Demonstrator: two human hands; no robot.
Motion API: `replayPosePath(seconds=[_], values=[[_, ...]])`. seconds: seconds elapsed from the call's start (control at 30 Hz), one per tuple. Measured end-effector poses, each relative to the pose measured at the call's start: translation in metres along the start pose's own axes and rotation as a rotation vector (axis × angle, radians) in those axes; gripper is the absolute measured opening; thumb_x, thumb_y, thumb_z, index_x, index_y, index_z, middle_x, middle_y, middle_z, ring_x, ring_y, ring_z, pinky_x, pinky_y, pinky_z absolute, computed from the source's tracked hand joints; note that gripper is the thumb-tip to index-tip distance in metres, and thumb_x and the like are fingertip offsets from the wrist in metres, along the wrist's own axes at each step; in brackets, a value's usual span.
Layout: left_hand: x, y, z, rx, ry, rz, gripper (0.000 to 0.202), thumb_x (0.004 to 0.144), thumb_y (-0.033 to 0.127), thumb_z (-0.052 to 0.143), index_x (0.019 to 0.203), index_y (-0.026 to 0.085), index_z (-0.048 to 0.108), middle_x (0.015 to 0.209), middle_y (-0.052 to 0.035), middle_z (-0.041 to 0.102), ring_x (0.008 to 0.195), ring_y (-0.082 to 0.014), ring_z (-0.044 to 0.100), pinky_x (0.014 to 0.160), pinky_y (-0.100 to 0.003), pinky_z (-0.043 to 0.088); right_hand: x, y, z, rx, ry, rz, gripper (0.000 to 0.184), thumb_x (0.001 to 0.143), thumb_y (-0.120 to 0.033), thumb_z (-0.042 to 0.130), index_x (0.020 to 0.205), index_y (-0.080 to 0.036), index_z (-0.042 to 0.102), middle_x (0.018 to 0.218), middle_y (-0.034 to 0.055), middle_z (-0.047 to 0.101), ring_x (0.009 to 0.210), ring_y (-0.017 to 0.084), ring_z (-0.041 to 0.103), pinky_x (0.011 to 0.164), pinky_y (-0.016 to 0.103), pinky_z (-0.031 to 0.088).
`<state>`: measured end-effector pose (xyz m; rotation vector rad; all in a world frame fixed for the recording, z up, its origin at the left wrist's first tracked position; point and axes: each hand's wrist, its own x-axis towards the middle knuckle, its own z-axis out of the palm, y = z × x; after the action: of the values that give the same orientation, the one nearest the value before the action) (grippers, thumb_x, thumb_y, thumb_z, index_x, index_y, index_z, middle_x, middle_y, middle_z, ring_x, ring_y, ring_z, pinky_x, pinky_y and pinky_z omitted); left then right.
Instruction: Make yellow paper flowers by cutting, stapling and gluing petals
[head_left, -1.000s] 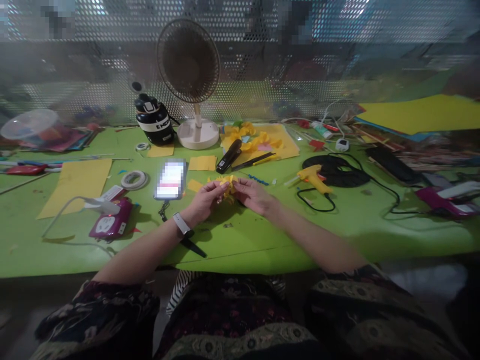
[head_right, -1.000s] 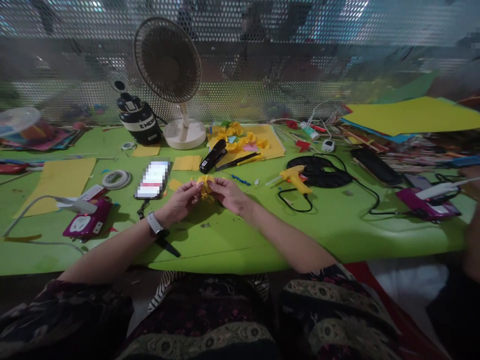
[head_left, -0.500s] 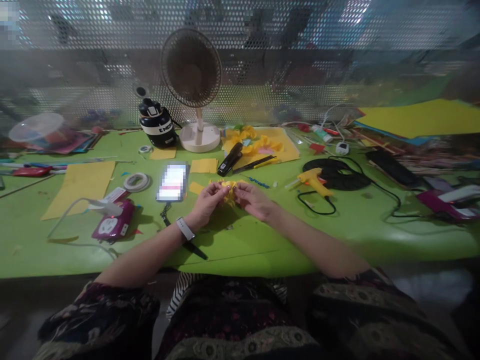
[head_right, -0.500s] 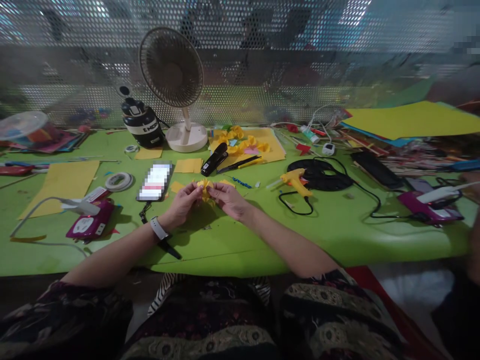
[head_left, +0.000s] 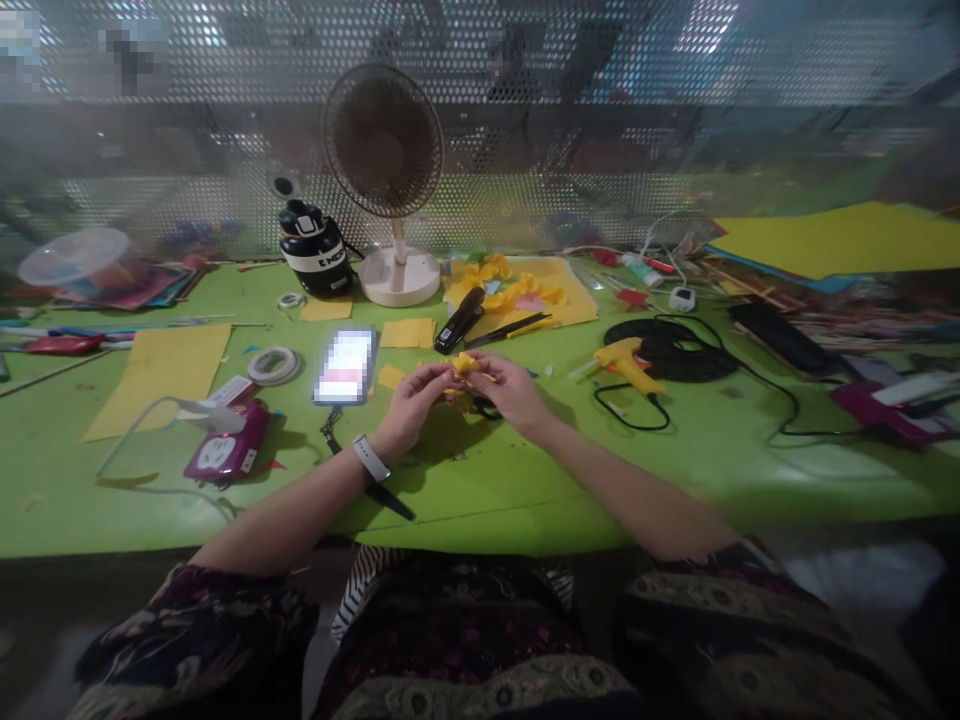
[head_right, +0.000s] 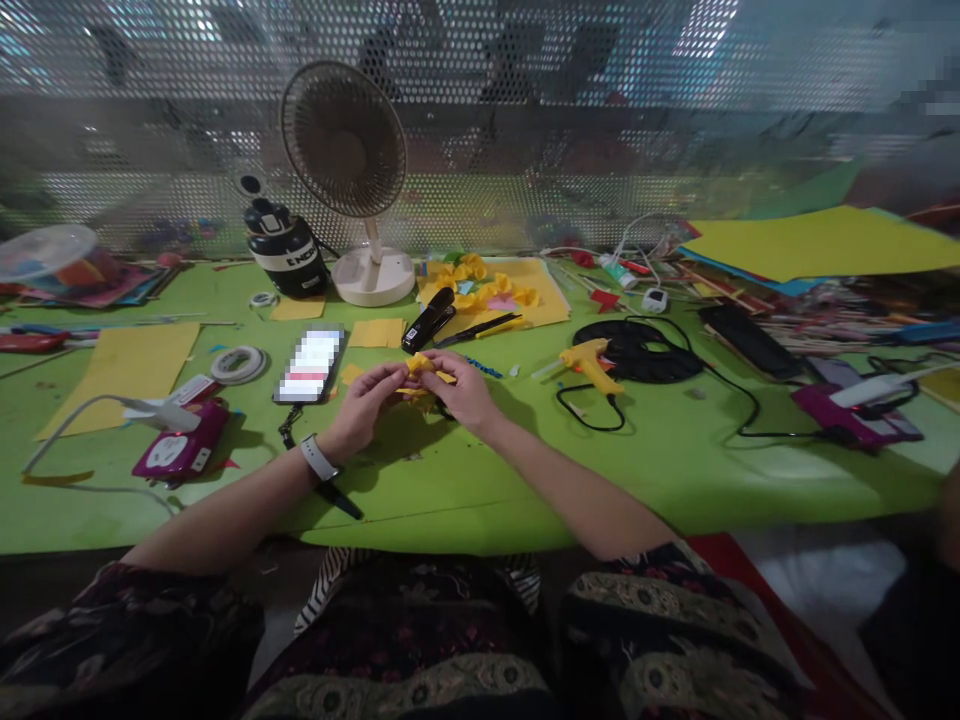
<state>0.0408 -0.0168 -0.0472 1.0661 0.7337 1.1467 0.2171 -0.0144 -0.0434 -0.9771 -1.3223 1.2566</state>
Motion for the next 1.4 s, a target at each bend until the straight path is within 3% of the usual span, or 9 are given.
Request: replayPosePath(seconds=[0.1,0.2,0.47,0.8,0.97,1.17,1.4], values=[[-0.001,-0.001,-0.001,0.052,-0.035,0.026,0.032,0.072,0.027,0.086,0.099,0.017,0.073,0.100,-0.0060,0.075,0.089,-0.0152,0.069,0.086,-0.033,0.054,-0.002,-0.003,-0.001,-0.112,-0.006,-0.037,0.029,0.076,-0.050,0.079,0.085,-0.022,0.076,0.124,0.0084,0.060,0.122,0.026,0.055,0.101,0.044,0.050],[0.001,-0.002,-0.004,0.078,-0.039,0.042,0.031,0.072,0.028,0.086,0.098,0.016,0.074,0.099,-0.0062,0.075,0.089,-0.0156,0.070,0.087,-0.034,0.055,-0.006,-0.009,0.000,-0.104,-0.036,-0.027,0.024,0.083,-0.046,0.073,0.086,-0.023,0.077,0.128,0.0082,0.058,0.122,0.026,0.055,0.102,0.045,0.050],[0.006,-0.003,-0.005,0.044,0.069,0.027,0.033,0.060,0.034,0.092,0.084,0.017,0.078,0.086,-0.0034,0.077,0.078,-0.0134,0.069,0.081,-0.030,0.056,-0.006,-0.010,0.001,-0.175,-0.014,-0.097,0.015,0.082,-0.040,0.076,0.082,-0.025,0.076,0.118,0.0077,0.064,0.119,0.026,0.056,0.103,0.047,0.048],[0.006,0.000,-0.005,0.080,0.061,0.017,0.032,0.061,0.036,0.091,0.083,0.017,0.079,0.084,-0.0050,0.078,0.077,-0.0152,0.071,0.080,-0.033,0.058,-0.009,-0.010,0.004,-0.115,-0.021,-0.047,0.027,0.078,-0.050,0.076,0.088,-0.024,0.074,0.097,0.0057,0.069,0.096,0.023,0.062,0.092,0.043,0.052],[0.005,0.002,-0.004,0.124,0.010,0.042,0.028,0.062,0.036,0.091,0.078,0.018,0.078,0.080,-0.0034,0.076,0.073,-0.0136,0.068,0.074,-0.029,0.056,-0.003,-0.020,-0.008,-0.009,0.121,-0.047,0.021,0.080,-0.042,0.073,0.085,-0.022,0.069,0.088,0.0026,0.070,0.087,0.019,0.065,0.088,0.037,0.052],[0.003,0.001,-0.002,0.240,-0.071,0.136,0.017,0.068,0.033,0.088,0.077,0.021,0.079,0.079,-0.0030,0.073,0.074,-0.0139,0.064,0.073,-0.030,0.054,0.003,-0.027,-0.014,-0.081,-0.073,0.025,0.019,0.075,-0.037,0.075,0.084,-0.021,0.073,0.085,0.0023,0.072,0.082,0.017,0.063,0.082,0.033,0.051],[0.004,0.001,-0.003,0.261,-0.084,0.155,0.011,0.070,0.025,0.086,0.077,0.020,0.079,0.078,-0.0040,0.071,0.073,-0.0148,0.063,0.073,-0.031,0.053,0.002,-0.023,-0.010,-0.097,-0.060,0.040,0.024,0.073,-0.042,0.077,0.077,-0.020,0.070,0.075,0.0000,0.067,0.072,0.014,0.058,0.073,0.030,0.048]])
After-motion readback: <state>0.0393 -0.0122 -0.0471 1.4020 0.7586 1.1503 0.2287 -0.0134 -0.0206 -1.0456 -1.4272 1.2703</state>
